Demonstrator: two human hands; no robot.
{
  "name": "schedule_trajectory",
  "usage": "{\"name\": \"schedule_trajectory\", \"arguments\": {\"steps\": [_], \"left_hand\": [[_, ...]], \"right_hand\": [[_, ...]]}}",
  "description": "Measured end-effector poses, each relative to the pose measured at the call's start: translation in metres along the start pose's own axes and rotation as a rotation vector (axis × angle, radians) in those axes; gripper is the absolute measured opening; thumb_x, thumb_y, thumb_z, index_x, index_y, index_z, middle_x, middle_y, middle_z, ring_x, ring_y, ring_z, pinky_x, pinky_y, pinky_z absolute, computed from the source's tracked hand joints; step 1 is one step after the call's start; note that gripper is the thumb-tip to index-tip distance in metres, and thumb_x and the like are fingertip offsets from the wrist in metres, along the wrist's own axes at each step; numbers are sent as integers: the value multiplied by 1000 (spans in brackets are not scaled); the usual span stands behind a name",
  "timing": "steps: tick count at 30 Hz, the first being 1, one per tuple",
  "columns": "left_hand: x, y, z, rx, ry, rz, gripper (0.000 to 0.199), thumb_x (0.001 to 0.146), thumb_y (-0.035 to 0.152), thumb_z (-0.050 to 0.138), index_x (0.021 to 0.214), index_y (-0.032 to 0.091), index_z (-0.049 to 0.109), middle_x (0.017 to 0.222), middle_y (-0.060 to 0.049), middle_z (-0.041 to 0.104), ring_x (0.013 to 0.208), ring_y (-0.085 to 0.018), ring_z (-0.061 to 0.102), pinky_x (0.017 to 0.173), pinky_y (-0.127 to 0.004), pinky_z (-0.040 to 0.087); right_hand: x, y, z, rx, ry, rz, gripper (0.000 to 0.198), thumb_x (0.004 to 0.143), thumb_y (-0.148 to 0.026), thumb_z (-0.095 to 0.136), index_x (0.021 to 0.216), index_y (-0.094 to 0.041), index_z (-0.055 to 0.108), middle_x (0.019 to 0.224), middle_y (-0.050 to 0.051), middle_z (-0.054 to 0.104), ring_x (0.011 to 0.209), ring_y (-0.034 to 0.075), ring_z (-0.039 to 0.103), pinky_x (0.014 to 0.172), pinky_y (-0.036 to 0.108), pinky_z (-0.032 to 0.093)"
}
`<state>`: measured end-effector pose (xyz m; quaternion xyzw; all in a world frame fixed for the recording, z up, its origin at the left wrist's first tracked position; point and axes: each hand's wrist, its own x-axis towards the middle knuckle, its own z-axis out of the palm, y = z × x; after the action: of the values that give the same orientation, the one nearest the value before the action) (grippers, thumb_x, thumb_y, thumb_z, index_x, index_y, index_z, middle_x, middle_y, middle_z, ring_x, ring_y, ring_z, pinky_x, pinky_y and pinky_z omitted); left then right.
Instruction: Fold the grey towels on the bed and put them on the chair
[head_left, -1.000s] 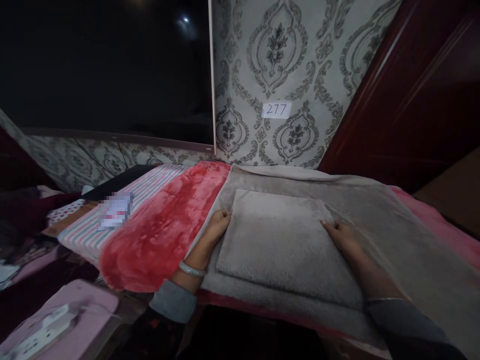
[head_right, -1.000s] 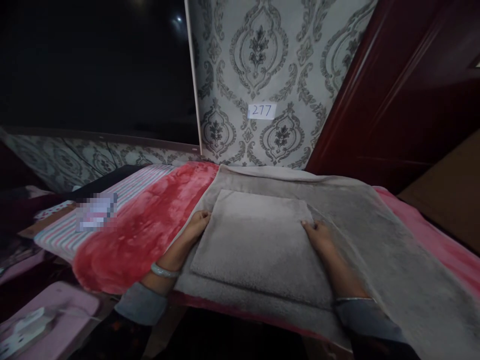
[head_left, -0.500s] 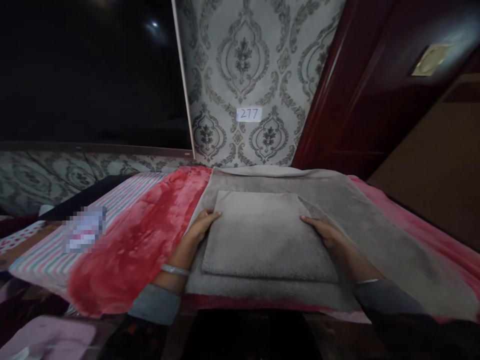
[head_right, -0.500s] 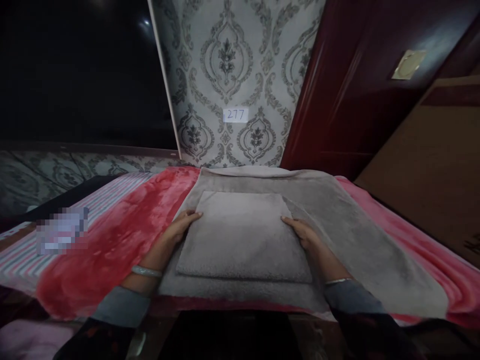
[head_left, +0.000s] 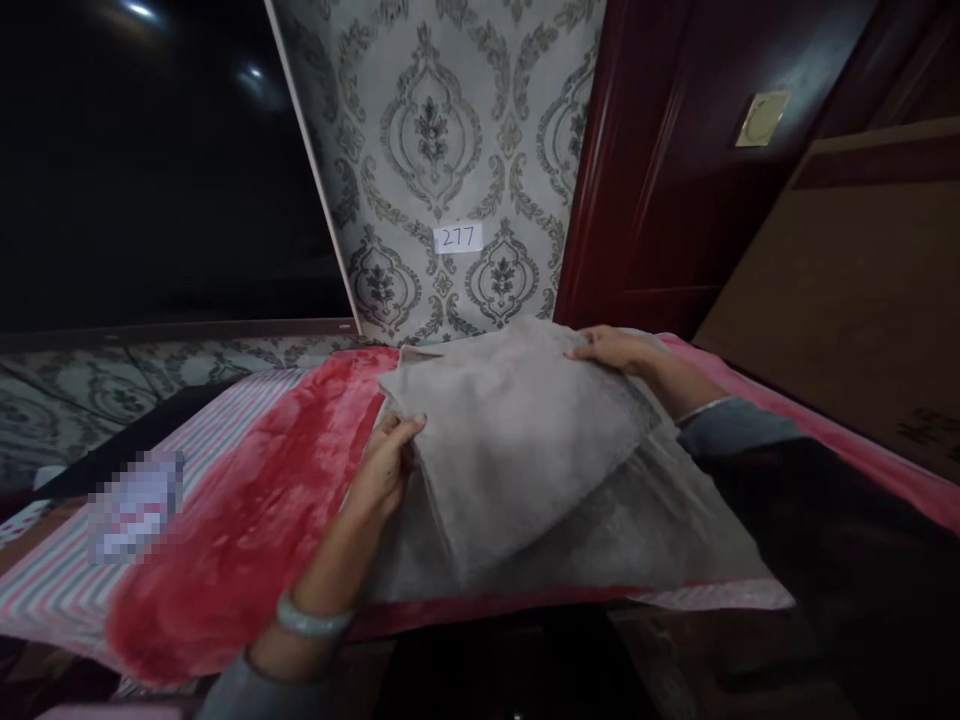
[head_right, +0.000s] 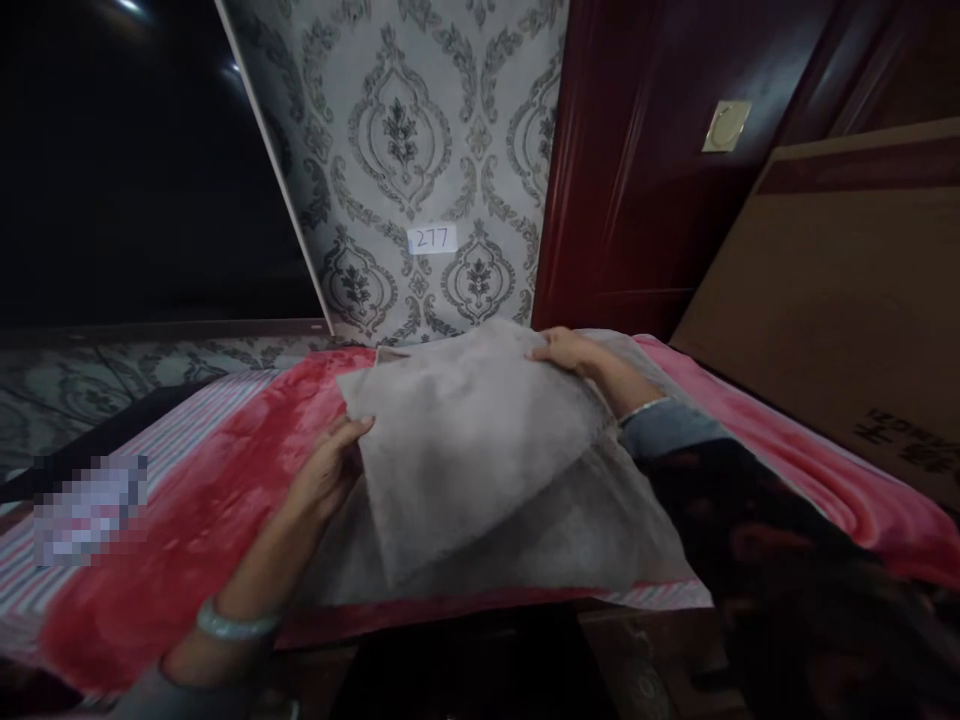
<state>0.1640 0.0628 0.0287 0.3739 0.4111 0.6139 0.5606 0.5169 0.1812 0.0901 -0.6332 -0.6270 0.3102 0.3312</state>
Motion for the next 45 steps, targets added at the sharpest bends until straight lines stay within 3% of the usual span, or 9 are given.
{"name": "schedule_trajectory", "arguments": {"steps": [6,11,17,21,24,27,32,38,45], "left_hand": [[-43,-51,7,-85,-65,-344,33,73,29,76,99,16,60,81,-6,74,66,-22,72,59,-31,57],[-58,-73,-23,-126,-140,-471,30,76,24,73,98,16,56,92,-13,74,81,-28,75,72,-39,61],[-51,-58,-35,310,4,41,24,83,34,65,101,20,61,83,-2,68,66,-17,67,56,-28,54],[-22,-59,-16,974,-192,508,37,93,32,51,126,19,61,133,-12,65,128,-27,57,109,-47,45],[-5,-72,-12,1445,-321,523,50,95,33,50,143,17,52,156,-15,45,149,-32,32,122,-59,20],[1,-87,-22,1626,-343,470,53,100,36,41,149,17,44,160,-14,39,151,-30,28,123,-58,20],[2,-99,-40,1497,-119,502,47,100,31,37,141,16,54,157,-14,44,150,-29,31,122,-58,24],[18,-97,-62,816,174,388,39,89,23,51,125,18,64,139,-11,62,132,-24,54,116,-45,37],[32,-72,-66,298,204,62,25,75,20,66,100,17,69,91,-4,72,79,-15,65,74,-26,51]], "right_hand": [[29,5,35,-499,228,-140,50,85,-18,65,134,-12,60,128,16,67,120,30,61,102,41,48],[-4,43,116,-581,29,-225,53,96,-30,56,146,-15,51,149,14,53,136,25,50,112,37,41],[-36,40,153,-691,-121,-458,57,103,-49,37,151,-20,46,158,14,40,146,30,36,116,46,34],[-59,34,179,-727,-150,-497,59,103,-53,31,154,-24,42,162,12,33,149,34,29,116,56,31],[-77,38,195,-761,-108,-502,60,103,-53,30,156,-26,37,165,9,27,151,32,22,118,58,23],[-84,41,199,-772,-85,-494,59,103,-51,30,157,-26,36,165,8,26,152,31,21,120,56,21],[-83,37,193,-764,-118,-476,59,103,-50,32,157,-26,35,166,8,25,152,31,19,120,57,19],[-102,38,191,-695,-235,-502,59,103,-49,36,157,-28,34,166,8,22,153,32,15,119,61,19],[-166,54,188,-595,-215,-626,65,96,-50,49,156,-27,36,164,11,27,153,32,19,117,59,29]]}}
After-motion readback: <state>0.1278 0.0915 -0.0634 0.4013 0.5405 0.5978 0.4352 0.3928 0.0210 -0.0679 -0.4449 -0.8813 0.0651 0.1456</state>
